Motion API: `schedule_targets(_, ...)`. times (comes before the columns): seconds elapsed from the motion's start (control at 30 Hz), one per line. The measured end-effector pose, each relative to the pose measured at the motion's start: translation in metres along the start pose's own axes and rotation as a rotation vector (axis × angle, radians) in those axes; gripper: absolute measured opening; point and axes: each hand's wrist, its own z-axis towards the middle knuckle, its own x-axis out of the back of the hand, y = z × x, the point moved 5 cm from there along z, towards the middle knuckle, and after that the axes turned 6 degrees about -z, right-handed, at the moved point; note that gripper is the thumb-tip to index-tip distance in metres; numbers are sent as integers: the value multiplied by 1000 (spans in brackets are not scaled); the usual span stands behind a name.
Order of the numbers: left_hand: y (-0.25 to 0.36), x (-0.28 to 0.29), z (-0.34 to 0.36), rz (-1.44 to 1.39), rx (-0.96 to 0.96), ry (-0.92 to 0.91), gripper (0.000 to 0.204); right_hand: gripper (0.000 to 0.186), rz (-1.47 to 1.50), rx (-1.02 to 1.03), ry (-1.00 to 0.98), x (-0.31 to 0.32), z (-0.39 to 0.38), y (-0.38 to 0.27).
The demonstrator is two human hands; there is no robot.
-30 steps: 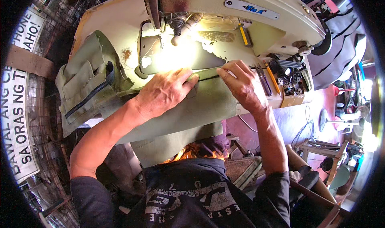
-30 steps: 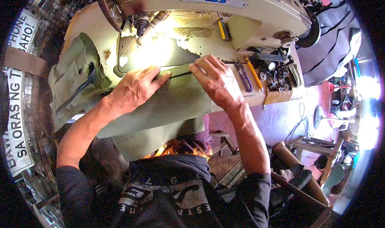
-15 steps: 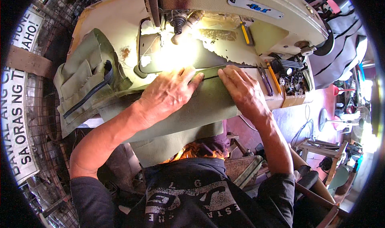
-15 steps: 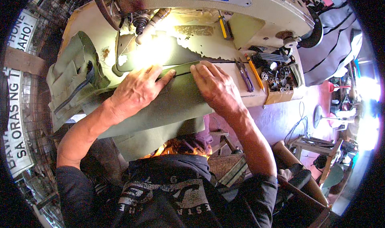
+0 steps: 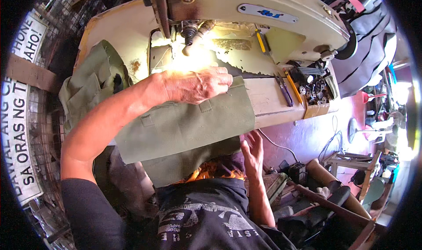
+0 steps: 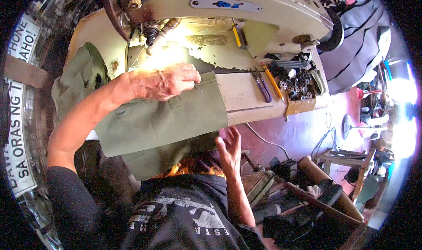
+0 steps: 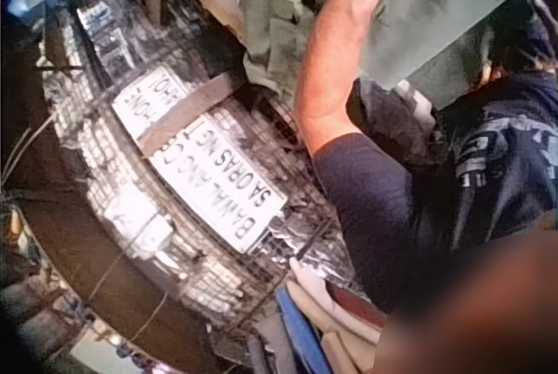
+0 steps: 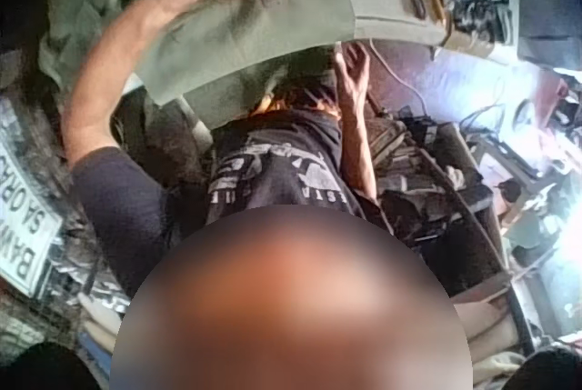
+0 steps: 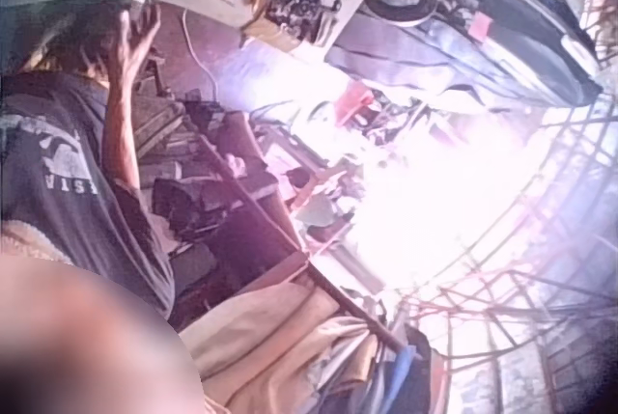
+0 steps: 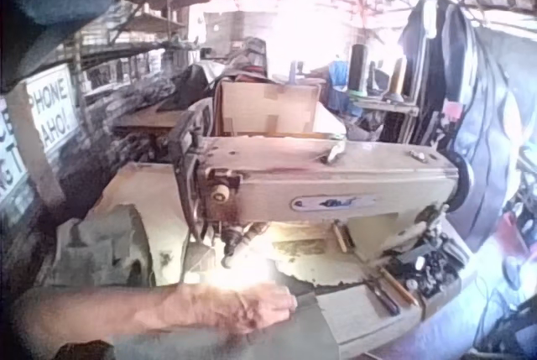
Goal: Sewing components of a fabric bag using an industrial sewing machine.
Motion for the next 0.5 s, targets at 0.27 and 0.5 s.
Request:
schedule_targets(0.27,-3,0,-17,19,-7,35,38,53,-200,88,-315,-35,21,20)
schedule_targets(0.5,10,-6,-37,-22,191,30,40,61,-489,57,-130,63,6,-55)
